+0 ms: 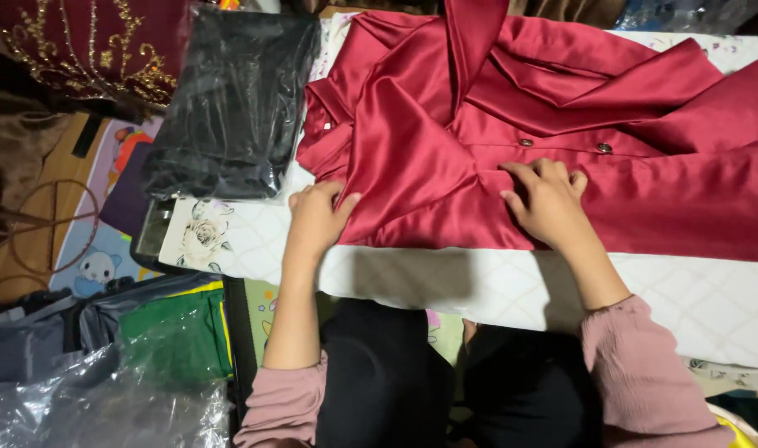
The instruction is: Smoothing and arranging a red satin garment on a table
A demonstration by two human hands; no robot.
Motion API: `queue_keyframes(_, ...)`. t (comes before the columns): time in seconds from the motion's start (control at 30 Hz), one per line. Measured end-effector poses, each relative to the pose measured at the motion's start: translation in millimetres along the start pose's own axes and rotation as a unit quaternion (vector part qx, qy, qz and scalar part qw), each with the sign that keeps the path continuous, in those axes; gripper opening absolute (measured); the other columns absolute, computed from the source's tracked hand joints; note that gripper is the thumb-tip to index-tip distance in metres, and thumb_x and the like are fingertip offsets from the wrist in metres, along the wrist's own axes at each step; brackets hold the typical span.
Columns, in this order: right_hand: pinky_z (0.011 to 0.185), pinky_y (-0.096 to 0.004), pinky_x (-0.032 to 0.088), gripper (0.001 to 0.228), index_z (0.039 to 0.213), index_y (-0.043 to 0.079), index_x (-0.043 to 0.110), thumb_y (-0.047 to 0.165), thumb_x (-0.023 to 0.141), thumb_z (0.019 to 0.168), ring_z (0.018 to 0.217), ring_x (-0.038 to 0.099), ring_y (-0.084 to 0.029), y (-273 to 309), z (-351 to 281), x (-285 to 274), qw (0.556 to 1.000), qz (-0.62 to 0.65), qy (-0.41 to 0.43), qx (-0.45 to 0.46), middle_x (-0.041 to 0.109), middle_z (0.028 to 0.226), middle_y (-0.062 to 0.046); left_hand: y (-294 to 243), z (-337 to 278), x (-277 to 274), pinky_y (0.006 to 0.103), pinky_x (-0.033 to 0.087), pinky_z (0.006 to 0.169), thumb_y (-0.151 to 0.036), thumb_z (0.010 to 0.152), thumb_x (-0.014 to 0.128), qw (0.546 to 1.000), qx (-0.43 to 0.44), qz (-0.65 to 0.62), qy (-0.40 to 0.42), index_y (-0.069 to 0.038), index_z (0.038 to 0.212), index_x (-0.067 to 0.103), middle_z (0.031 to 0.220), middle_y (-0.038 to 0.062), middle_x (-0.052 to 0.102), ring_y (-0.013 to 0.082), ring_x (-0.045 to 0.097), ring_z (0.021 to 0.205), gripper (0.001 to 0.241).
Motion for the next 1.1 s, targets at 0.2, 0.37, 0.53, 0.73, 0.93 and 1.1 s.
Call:
queue_keyframes(0.2,0.094,-0.046,0.039,0.026,0.124,0.024,0.069,0.04,0.065,0.103,0.105,0.067,-0.026,8.7,-0.9,-16.7,0.994,0.022,-0.103,-0.004,0.068,0.103,-0.004,-23.4,-7.7,-65.1,0.0608,0.052,0.09,-0.046,0.104,0.059,0.984,-0.089,-0.05,-0.148,-0.02,0.123,0.072,0.104,0.022,0.076,0.0489,0.069,0.101,0.035)
queue_keyframes(0.37,0.104,-0.058,0.037,0.052,0.148,0.022,0.056,0.034,0.066,0.098,0.131,0.051,-0.035,33.7,-16.0,-31.1,0.998,-0.037,-0.048,0.021,0.054,0.136,-0.014,-22.7,-8.0,-48.9,0.0535,0.051,0.09,-0.048,0.099,0.064,0.972,-0.034,0.036,-0.23,-0.022,0.123,0.064,0.107,0.015,0.071,0.0416,0.069,0.102,0.035)
queue_keyframes(0.53,0.109,-0.063,0.04,0.054,0.147,0.027,0.056,0.029,0.063,0.094,0.14,0.049,-0.037,15.8,-46.8,-45.3,0.997,-0.012,0.029,0.065,0.051,0.15,-0.011,-118.4,-41.6,-21.2,0.0524,0.049,0.095,-0.057,0.082,0.076,0.881,0.282,0.122,-0.359,-0.019,0.115,0.073,0.118,0.015,0.066,0.0382,0.062,0.113,0.05)
queue_keyframes(0.73,0.113,-0.075,0.025,0.091,0.162,0.028,0.029,0.012,0.07,0.082,0.155,0.016,-0.045,38.8,-77.5,-43.1,0.987,0.035,0.157,0.01,0.022,0.171,-0.014,-166.6,-39.3,116.5,0.0572,0.022,0.125,-0.038,0.082,0.078,0.907,0.39,0.145,0.062,-0.029,0.156,0.041,0.166,0.003,0.036,0.0243,0.033,0.154,0.083)
queue_keyframes(0.93,0.119,-0.071,0.021,0.091,0.164,0.027,0.026,0.012,0.064,0.082,0.158,0.02,-0.03,6.3,-82.1,-6.7,0.983,0.038,0.177,0.019,0.026,0.171,-0.001,-185.4,-21.2,156.0,0.0637,0.026,0.119,-0.011,0.086,0.057,0.894,0.411,0.176,0.037,-0.028,0.159,0.037,0.163,0.006,0.041,0.0292,0.042,0.149,0.077)
queue_keyframes(1.1,0.12,-0.069,0.022,0.09,0.165,0.029,0.024,0.011,0.064,0.086,0.157,0.023,-0.025,-34.5,-80.3,-12.4,0.988,-0.055,0.134,0.044,0.026,0.171,0.002,-192.1,-14.8,125.8,0.0603,0.03,0.118,-0.008,0.098,0.05,0.91,0.35,0.188,0.118,-0.031,0.157,0.04,0.159,0.006,0.048,0.031,0.039,0.15,0.064)
Point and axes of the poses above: each hand's wrist, its own z-axis towards the middle knuckle, its own x-axis out of the palm, y = z × x, the point moved 8 cm from there along z, towards the middle knuckle
